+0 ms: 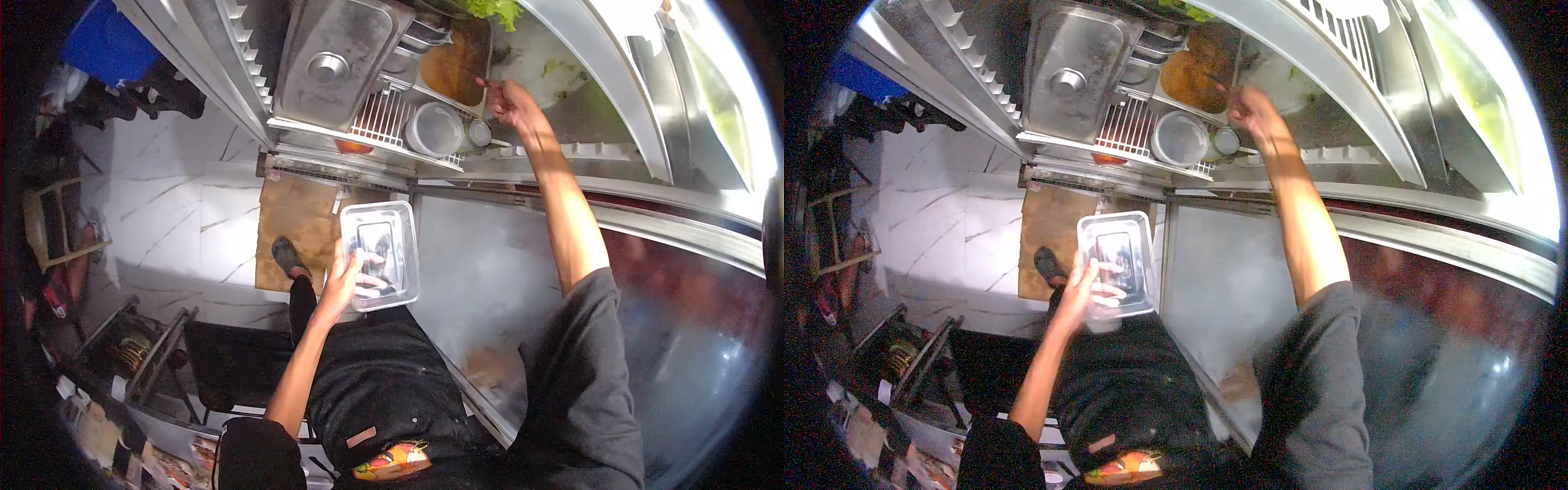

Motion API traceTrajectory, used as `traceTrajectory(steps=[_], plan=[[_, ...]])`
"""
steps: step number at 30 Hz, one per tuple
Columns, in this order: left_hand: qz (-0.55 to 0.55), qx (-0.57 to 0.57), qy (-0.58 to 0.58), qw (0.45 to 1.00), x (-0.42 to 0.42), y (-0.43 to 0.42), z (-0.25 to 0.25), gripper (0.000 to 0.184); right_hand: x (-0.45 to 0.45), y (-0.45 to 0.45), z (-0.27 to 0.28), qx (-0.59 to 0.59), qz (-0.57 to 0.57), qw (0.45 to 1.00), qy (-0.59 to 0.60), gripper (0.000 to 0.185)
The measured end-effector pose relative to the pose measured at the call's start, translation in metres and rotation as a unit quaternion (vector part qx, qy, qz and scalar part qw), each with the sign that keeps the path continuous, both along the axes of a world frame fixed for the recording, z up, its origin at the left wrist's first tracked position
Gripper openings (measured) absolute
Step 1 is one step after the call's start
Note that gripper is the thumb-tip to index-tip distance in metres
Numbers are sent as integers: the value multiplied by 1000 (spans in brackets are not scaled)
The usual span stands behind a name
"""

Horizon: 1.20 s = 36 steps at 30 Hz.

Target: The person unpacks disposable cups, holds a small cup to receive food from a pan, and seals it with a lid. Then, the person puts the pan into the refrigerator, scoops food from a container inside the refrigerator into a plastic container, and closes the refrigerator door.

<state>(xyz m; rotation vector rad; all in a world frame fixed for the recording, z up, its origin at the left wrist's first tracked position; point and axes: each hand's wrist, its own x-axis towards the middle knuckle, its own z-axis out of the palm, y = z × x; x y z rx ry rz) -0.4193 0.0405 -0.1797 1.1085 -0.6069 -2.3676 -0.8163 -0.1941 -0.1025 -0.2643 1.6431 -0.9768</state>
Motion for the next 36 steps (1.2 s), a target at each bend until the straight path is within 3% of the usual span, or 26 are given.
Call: traceTrajectory(steps=[4,6,10,12,16,17,26,31,36], plan=[[-1,25,3,1000,5,-5,8,39,1,32,15,-26,-18,995,-94,30],[-10,39,7,999,6,-8,8,42,4,47,24,-52,4,997,-54,31],[25,6,17,1000,-2,-12,3,54,17,68,40,-42,35,996,75,29],[22,-50,10,998,-12,-26,9,60,15,79,38,-62,24,995,71,28],[34,-52,73,995,-35,-57,6,73,20,99,26,-122,-37,992,-22,24],[43,-55,86,994,-44,-66,8,77,29,103,29,-103,-45,994,7,23],[49,-170,12,984,-125,-145,30,77,63,134,61,-127,-89,986,54,34],[54,-189,-33,980,-171,-182,27,97,58,131,70,-153,-96,983,37,35],[86,-197,-43,976,-194,-194,24,97,59,129,70,-155,-101,982,38,36]])
